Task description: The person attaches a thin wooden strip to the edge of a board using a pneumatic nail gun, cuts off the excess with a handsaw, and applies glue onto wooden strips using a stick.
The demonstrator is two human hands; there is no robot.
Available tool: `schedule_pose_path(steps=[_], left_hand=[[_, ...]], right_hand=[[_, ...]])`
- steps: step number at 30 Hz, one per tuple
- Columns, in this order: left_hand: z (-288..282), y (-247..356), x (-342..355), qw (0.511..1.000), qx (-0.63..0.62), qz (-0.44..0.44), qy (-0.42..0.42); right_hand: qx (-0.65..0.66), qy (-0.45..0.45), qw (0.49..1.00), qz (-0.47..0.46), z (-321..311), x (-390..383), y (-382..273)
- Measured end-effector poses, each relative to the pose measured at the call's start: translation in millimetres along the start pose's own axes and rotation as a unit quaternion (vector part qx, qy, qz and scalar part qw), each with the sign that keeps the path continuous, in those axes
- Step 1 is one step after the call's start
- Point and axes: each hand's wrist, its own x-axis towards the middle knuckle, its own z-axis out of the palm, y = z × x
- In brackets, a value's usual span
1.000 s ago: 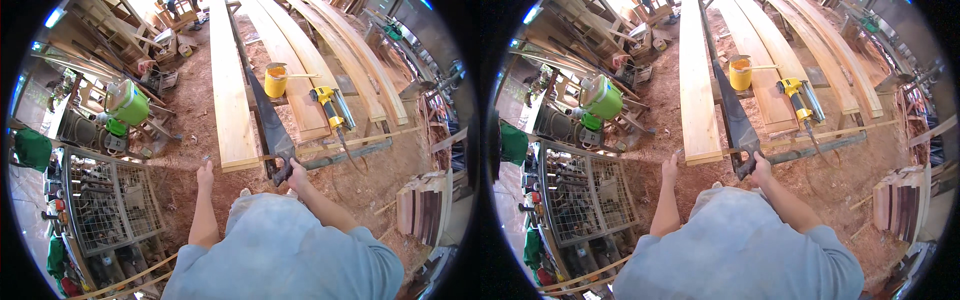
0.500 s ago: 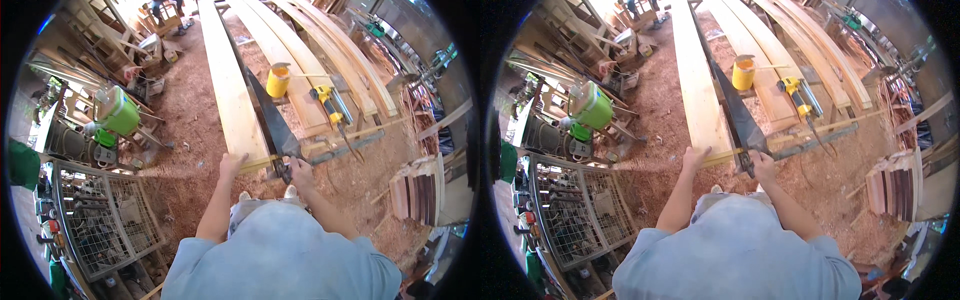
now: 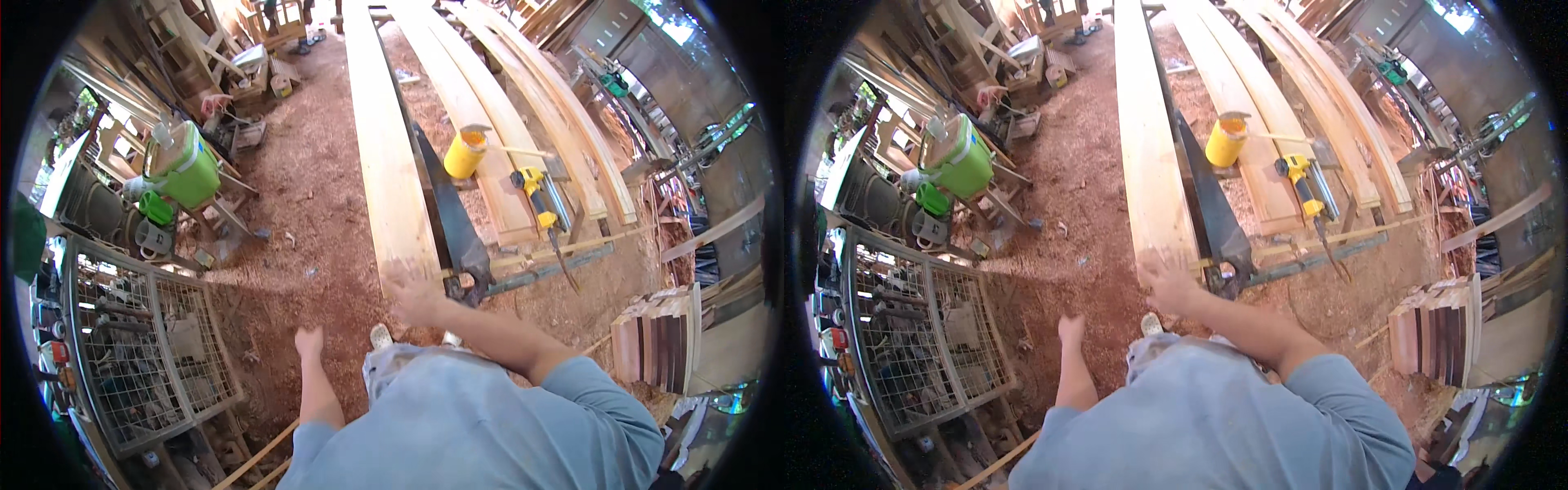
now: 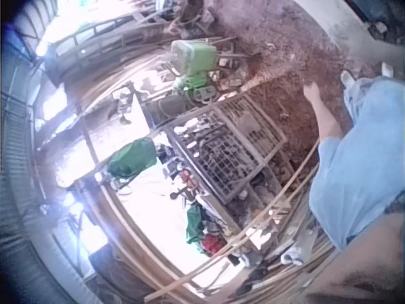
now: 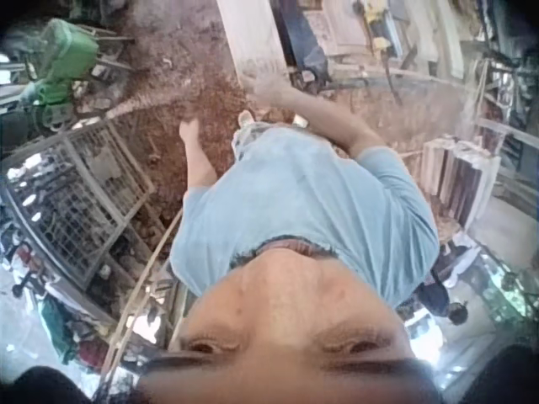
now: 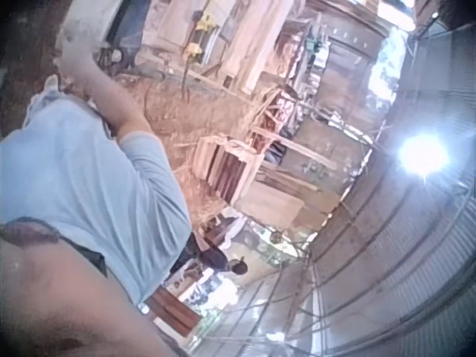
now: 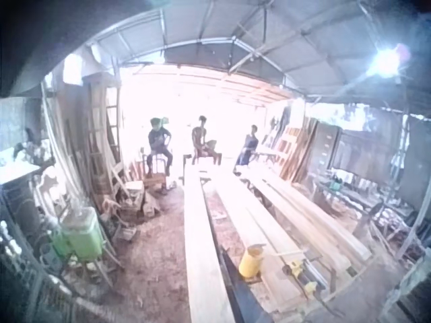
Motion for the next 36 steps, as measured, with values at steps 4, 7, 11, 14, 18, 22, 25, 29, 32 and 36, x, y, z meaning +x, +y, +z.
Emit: schedule_pose_path(steps=[4, 7, 11, 14, 18, 22, 25, 29, 32, 36], left_hand=[[1.9, -47.8, -30.3, 0.988, 0.019, -0.156, -0.005], [17.7, -57.7, -35.7, 0.985, -0.059, -0.162, -0.012], [41.9, -66.5, -17.2, 0.983, -0.063, -0.173, -0.020], [57.6, 46.2, -10.2, 0.987, -0.075, -0.082, -0.113], [48.8, 185.8, -12.7, 0.981, -0.133, 0.034, -0.141], [71.9, 246.1, 14.5, 0.945, -0.251, 0.059, -0.199], [83.9, 287.2, 17.4, 0.908, -0.312, 0.062, -0.272], [104.4, 291.9, 24.9, 0.947, -0.213, 0.062, -0.234], [112.0, 293.6, 23.8, 0.944, -0.215, 0.078, -0.238], [103.8, 277.9, 19.9, 0.938, -0.234, 0.084, -0.239]], right_hand=[[-0.032, 0.010, 0.999, 0.034, -11.8, -24.0, 24.9], [-0.065, 0.018, 0.995, 0.072, -23.3, -39.7, 37.6], [-0.063, -0.011, 0.994, 0.094, -26.8, -47.8, 40.5], [-0.092, -0.089, 0.964, 0.234, -49.2, -49.6, 46.7], [-0.087, 0.105, 0.950, 0.279, -41.3, -85.1, 86.7], [0.151, 0.275, 0.857, 0.410, -33.0, -121.2, 109.9], [0.177, 0.390, 0.763, 0.484, 28.9, -153.6, 140.5], [0.191, 0.225, 0.801, 0.520, 56.2, -167.8, 136.6], [0.142, -0.017, 0.849, 0.508, 72.6, -171.3, 151.8], [0.095, -0.231, 0.849, 0.466, 87.4, -192.4, 129.5]])
